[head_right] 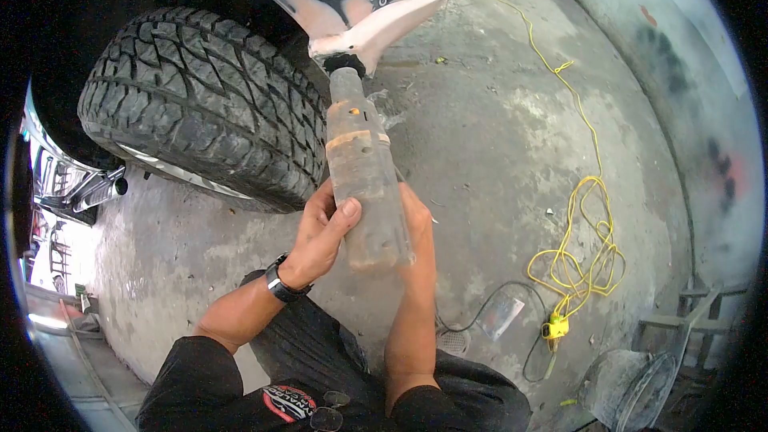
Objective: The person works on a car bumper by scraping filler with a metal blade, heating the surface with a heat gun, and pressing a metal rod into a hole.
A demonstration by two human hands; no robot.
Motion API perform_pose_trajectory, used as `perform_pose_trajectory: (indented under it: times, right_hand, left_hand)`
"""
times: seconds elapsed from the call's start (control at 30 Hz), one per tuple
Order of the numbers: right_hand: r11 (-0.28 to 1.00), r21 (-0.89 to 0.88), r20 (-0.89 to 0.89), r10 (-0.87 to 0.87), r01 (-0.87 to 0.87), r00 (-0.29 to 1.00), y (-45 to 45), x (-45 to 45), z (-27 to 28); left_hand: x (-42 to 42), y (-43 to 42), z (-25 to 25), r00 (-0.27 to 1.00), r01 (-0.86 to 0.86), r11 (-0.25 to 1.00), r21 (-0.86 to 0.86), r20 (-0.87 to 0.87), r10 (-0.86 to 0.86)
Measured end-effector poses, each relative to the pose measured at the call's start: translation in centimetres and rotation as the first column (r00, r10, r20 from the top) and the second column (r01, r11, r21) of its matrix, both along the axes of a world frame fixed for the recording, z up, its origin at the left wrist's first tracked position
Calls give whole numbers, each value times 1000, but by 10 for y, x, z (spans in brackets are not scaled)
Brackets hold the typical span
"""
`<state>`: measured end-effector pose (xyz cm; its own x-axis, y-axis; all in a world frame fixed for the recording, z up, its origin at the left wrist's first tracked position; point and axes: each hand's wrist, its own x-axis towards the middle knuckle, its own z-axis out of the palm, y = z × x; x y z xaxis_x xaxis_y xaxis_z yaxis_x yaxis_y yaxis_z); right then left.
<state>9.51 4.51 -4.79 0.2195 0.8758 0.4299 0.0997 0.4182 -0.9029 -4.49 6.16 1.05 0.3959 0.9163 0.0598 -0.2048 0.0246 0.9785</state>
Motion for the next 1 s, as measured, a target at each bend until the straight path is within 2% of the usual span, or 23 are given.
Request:
perform_pose_trajectory:
  times: [0.5,0.57,0.87,1.0]
  right_hand:
    - [1000,-14,-10,-29,28,1000,-1,-1,-1]
    - [999,5,22,-35,35,999,1,0,-3]
    - [989,-147,13,14,-12,1000,-2,4,-12]
    - [988,-152,46,-10,17,999,1,2,-18]
  left_hand:
    - [0,2,-2,1000,11,999,35,-11,-10]
    - [0,2,-4,1000,-1,1000,17,9,0]
    - [2,4,-18,999,-11,988,-156,35,16]
    - [3,12,-27,999,1,975,-220,36,8]
